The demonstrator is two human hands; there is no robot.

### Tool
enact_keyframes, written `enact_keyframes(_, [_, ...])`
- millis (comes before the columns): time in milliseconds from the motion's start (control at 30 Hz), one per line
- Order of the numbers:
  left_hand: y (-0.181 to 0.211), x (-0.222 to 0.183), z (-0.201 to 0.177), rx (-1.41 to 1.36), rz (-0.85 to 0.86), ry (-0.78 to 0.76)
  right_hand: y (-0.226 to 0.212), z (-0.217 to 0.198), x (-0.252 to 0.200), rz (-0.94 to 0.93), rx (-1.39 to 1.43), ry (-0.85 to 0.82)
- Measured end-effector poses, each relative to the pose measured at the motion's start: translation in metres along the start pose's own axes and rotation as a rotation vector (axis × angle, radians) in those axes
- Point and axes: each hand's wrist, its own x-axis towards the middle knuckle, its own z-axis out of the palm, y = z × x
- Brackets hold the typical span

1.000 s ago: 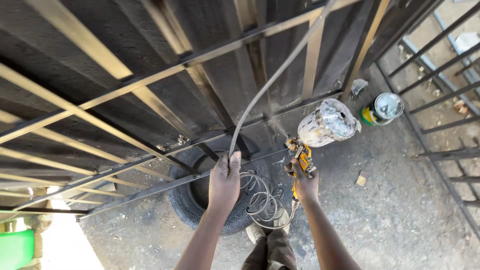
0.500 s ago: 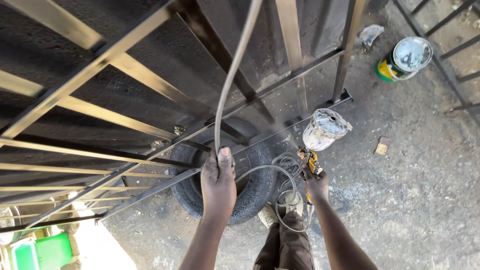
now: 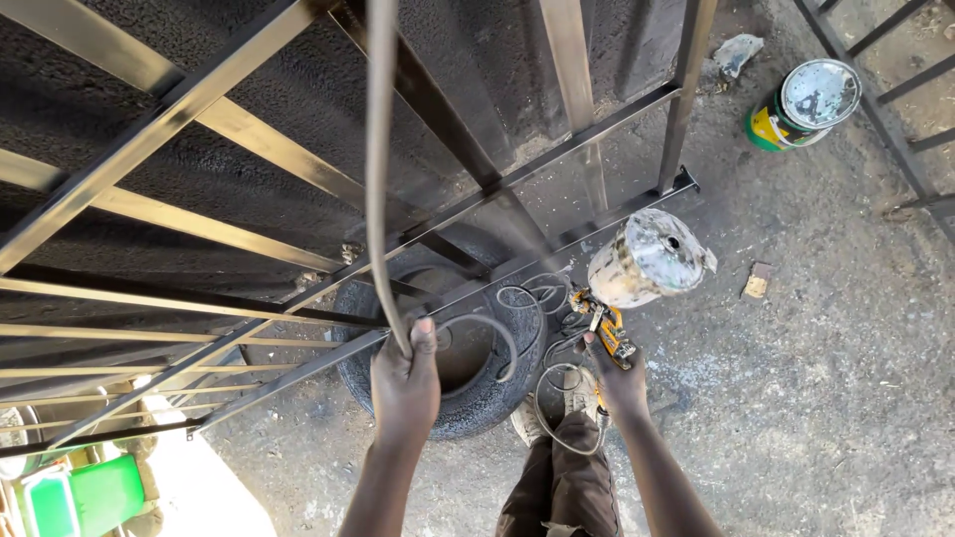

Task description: Spray painting a metal gate frame with black paint using a pneumatic spray gun

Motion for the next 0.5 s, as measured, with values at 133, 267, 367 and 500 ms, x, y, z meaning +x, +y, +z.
enact_keyframes(133, [-0.013,-0.002,-0.017,0.162,-0.012,-0.061,0.030,-0.001,0.021,0.146,-0.113,-0.064])
enact_keyframes(267, [-0.027,-0.002,-0.014,0.178,-0.006,-0.065,0.068,-0.001,0.036,0.085,-0.271,-0.100])
enact_keyframes(367, [-0.035,-0.005,-0.013,0.174,0.015,-0.093,0.092,-0.001,0.046,0.298,-0.394,0.026])
enact_keyframes(500, [-0.043,-0.014,-0.021,0.225,-0.011,-0.088,0.068,0.010,0.037,0.435,-0.508,0.083])
